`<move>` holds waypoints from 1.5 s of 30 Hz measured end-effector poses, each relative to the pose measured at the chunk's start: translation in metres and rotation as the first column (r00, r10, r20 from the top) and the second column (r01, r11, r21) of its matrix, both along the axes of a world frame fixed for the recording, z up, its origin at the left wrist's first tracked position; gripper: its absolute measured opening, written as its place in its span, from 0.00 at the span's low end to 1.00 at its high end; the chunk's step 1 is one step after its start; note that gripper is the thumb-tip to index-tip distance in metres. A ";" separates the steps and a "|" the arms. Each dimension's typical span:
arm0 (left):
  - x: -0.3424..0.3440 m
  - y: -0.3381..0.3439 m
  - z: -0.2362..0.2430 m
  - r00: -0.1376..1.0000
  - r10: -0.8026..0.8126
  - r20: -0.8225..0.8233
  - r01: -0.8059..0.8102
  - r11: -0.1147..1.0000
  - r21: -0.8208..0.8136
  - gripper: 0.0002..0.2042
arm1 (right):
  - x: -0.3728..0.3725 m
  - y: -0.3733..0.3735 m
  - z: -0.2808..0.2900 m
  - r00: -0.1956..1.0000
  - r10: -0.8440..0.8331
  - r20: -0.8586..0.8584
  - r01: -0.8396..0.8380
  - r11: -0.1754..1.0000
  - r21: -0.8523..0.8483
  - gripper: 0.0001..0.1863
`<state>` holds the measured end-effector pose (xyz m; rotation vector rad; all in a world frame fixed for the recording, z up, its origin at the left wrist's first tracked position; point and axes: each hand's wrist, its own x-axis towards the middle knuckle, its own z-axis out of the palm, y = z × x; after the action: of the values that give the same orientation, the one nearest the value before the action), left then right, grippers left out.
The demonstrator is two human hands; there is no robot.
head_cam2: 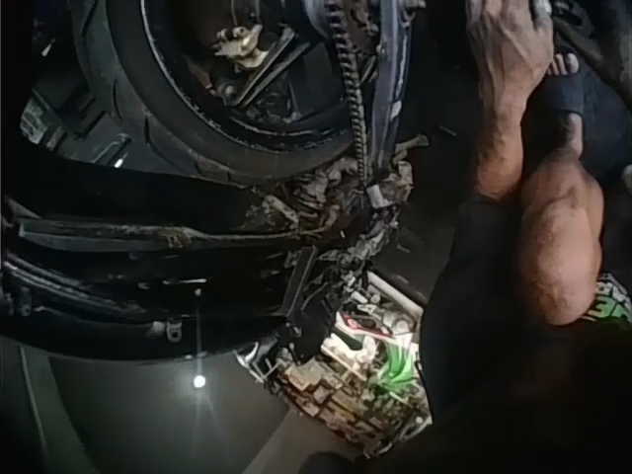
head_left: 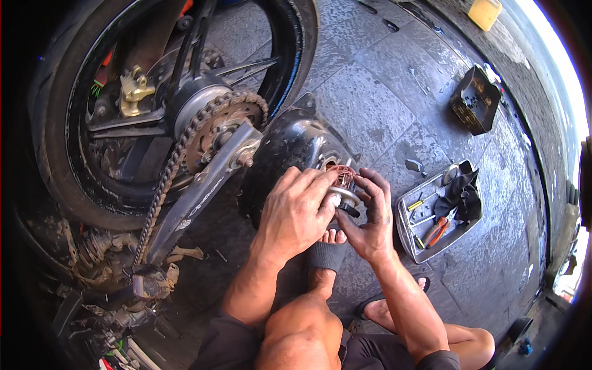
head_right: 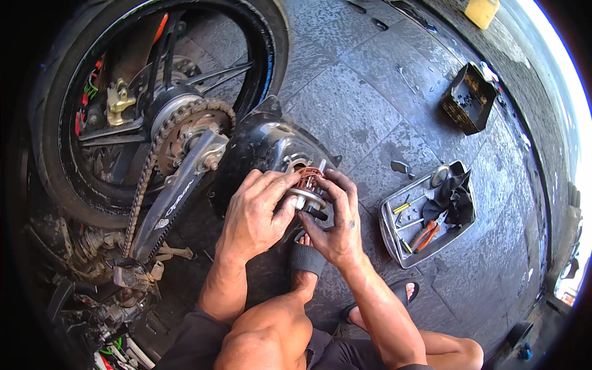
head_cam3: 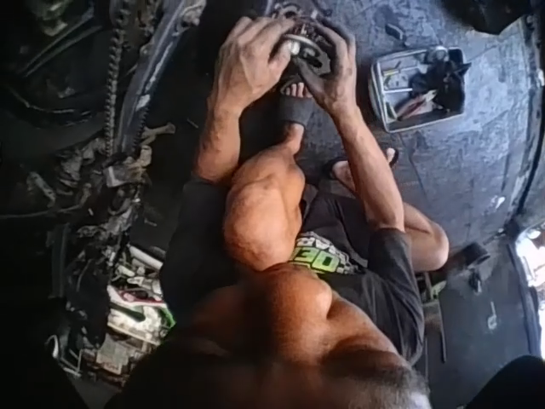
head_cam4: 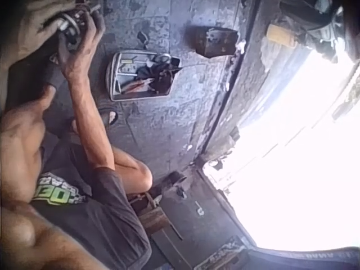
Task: The person is repairing a motorcycle fuel tank by removing and inspecting the fuel pump assembly.
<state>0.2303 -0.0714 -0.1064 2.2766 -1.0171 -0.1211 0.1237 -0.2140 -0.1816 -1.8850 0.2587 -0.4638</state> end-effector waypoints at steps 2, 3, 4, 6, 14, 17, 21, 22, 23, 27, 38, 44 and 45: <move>0.000 0.004 -0.004 1.000 -0.009 0.001 0.009 1.000 -0.014 0.15 | -0.005 0.013 -0.004 0.996 -0.087 -0.038 0.090 0.992 0.084 0.42; 0.000 0.005 -0.006 1.000 -0.003 0.001 0.003 1.000 -0.029 0.13 | -0.007 0.015 -0.003 0.993 -0.089 -0.074 0.096 0.989 0.108 0.44; -0.002 0.006 -0.007 1.000 0.015 -0.006 -0.015 0.998 -0.062 0.10 | -0.008 0.015 -0.004 0.990 -0.080 -0.118 0.084 0.996 0.037 0.43; -0.003 0.008 -0.010 1.000 0.013 -0.005 -0.014 0.995 -0.095 0.10 | -0.008 0.014 -0.007 0.979 -0.090 -0.184 0.091 0.996 -0.006 0.42; -0.012 0.020 -0.018 0.968 0.218 -0.127 -0.245 0.933 -0.265 0.08 | 0.010 -0.013 0.005 0.986 0.164 0.001 -0.161 0.969 -0.189 0.47; -0.011 0.019 -0.020 0.965 0.233 -0.124 -0.258 0.928 -0.268 0.08 | 0.012 -0.027 0.001 0.975 0.221 0.029 -0.210 0.955 -0.208 0.49; -0.014 0.012 -0.021 0.988 0.154 0.003 -0.150 0.968 -0.202 0.08 | 0.007 -0.022 -0.001 0.983 0.177 0.038 -0.173 0.982 -0.081 0.50; -0.016 0.009 -0.019 0.990 0.135 0.029 -0.128 0.975 -0.181 0.09 | 0.006 -0.022 -0.004 0.982 0.182 0.055 -0.177 0.981 -0.084 0.52; -0.018 0.004 -0.017 0.993 0.115 0.023 -0.109 0.978 -0.180 0.09 | 0.005 -0.021 -0.006 0.986 0.161 0.049 -0.157 0.984 -0.081 0.52; -0.024 -0.006 -0.019 0.990 0.084 0.113 -0.081 0.996 -0.034 0.11 | -0.003 -0.011 -0.015 0.991 0.124 0.058 -0.125 0.992 0.031 0.55; -0.029 0.003 -0.028 0.984 0.062 0.166 -0.055 0.997 -0.048 0.09 | -0.001 0.023 0.000 0.935 0.004 -0.355 0.321 0.419 0.850 0.45; -0.020 0.006 -0.026 0.994 0.074 0.081 -0.059 0.983 -0.175 0.07 | 0.006 0.030 -0.001 0.953 -0.111 -0.283 0.302 0.458 0.836 0.45; -0.017 0.008 -0.026 0.993 0.092 0.073 -0.074 0.973 -0.217 0.06 | 0.007 0.029 0.000 0.953 -0.109 -0.283 0.301 0.458 0.836 0.45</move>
<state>0.2136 -0.0629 -0.1320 2.1368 -0.9275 0.1143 0.1307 -0.1846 -0.1818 -0.8469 0.7215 -0.2169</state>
